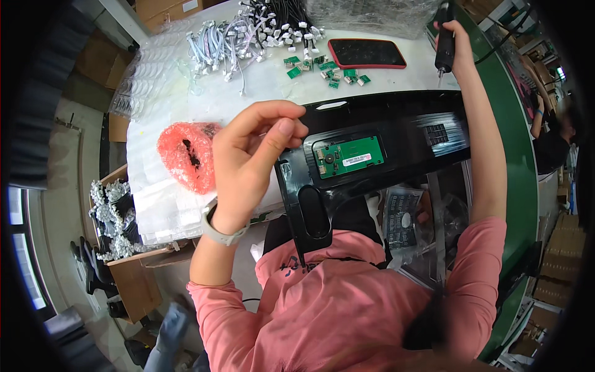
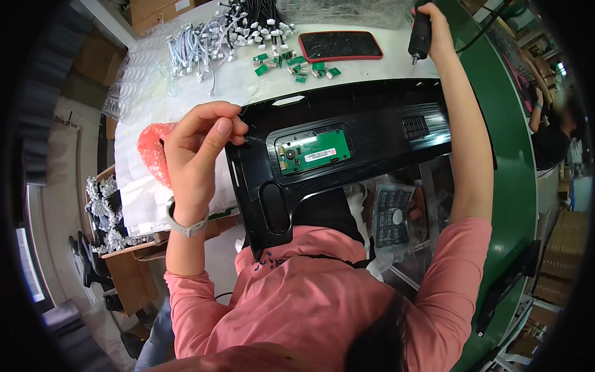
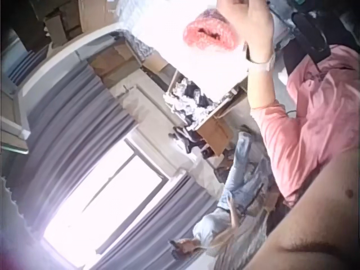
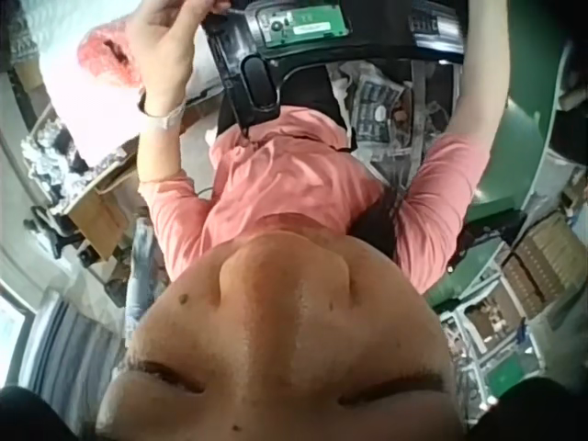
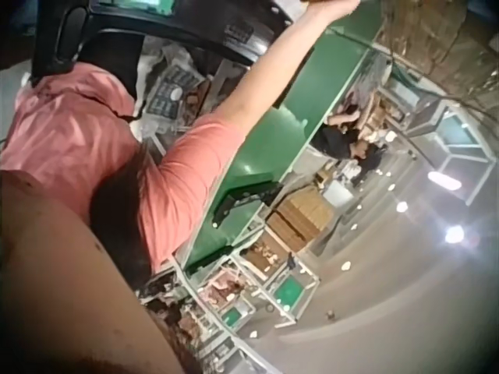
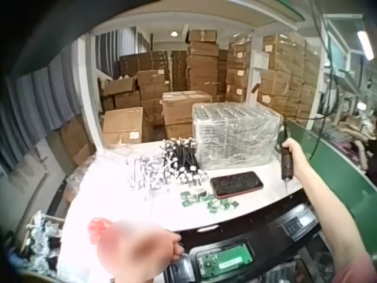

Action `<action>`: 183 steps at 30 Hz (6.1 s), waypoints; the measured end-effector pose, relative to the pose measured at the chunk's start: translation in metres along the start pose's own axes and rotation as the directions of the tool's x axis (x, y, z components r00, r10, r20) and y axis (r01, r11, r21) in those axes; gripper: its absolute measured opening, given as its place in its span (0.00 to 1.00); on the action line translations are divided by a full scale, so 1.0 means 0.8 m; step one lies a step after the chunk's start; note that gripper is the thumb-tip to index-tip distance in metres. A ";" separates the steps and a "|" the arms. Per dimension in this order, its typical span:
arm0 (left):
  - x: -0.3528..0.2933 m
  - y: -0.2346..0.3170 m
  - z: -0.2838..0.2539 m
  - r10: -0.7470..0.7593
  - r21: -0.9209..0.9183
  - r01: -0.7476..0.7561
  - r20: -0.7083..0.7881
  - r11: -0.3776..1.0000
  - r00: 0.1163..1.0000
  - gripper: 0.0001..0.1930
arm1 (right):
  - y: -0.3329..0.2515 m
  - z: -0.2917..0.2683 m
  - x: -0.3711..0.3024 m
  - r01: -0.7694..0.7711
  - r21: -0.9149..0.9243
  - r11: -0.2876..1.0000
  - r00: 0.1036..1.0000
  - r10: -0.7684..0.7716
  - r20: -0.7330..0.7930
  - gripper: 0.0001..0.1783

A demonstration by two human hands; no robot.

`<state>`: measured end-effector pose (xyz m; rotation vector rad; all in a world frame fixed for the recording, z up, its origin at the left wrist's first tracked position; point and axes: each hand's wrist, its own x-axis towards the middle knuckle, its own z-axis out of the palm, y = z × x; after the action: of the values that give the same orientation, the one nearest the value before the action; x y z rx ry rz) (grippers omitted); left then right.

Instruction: The person is assembling circuit boards into plastic enclosures using an electric screwdriver and connecting internal cables.

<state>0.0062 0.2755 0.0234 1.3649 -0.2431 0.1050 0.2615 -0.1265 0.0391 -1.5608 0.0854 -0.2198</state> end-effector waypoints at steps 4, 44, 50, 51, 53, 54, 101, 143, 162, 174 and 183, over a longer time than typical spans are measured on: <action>-0.019 -0.011 0.022 0.022 0.012 -0.020 -0.138 1.000 0.990 0.10 | -0.074 0.083 -0.107 0.040 0.391 0.920 0.951 -0.155 0.269 0.34; -0.016 0.004 0.034 0.256 -0.110 -0.263 -0.073 0.959 0.964 0.10 | -0.070 0.144 -0.297 -0.261 0.881 0.395 0.755 -0.486 0.441 0.21; 0.058 -0.053 -0.070 0.230 0.663 -0.218 0.070 0.717 0.971 0.13 | -0.079 0.119 -0.308 -0.212 0.895 0.393 0.745 -0.528 0.408 0.22; 0.063 -0.063 -0.071 0.205 0.712 -0.330 0.259 0.619 0.944 0.16 | -0.079 0.114 -0.313 -0.160 0.903 0.399 0.770 -0.522 0.368 0.21; 0.068 -0.077 -0.073 0.252 0.725 -0.437 0.358 0.533 0.899 0.17 | -0.077 0.110 -0.318 -0.113 0.906 0.408 0.789 -0.517 0.332 0.21; 0.070 -0.083 -0.073 0.283 0.711 -0.548 0.470 0.440 0.836 0.18 | -0.075 0.109 -0.320 -0.126 0.906 0.404 0.782 -0.522 0.341 0.20; 0.064 -0.105 -0.090 0.129 0.716 -0.358 0.356 0.600 0.926 0.16 | -0.059 0.125 -0.307 -0.144 0.806 0.574 0.768 -0.449 0.457 0.26; 0.134 -0.073 0.028 -0.126 0.489 -0.580 0.824 0.652 0.553 0.11 | -0.028 0.204 -0.312 -0.041 0.654 0.756 0.894 -0.265 0.362 0.31; 0.135 -0.062 0.026 -0.327 0.578 -0.327 0.749 0.747 0.577 0.19 | 0.004 0.232 -0.222 0.780 0.577 0.242 0.079 -0.953 0.292 0.18; 0.151 -0.058 0.049 -0.237 0.482 -0.697 0.874 0.530 0.424 0.08 | -0.105 0.089 -0.247 0.128 0.624 0.771 0.901 -0.353 0.251 0.23; 0.136 -0.049 0.047 -0.249 0.482 -0.681 0.874 0.550 0.418 0.08 | -0.133 -0.217 -0.097 -0.008 -0.636 0.771 0.981 -0.116 -0.154 0.22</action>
<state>0.1163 0.2231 0.0182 2.2394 -1.5415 -0.3473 0.1429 -0.2814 0.1363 -2.2256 0.2869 -0.4138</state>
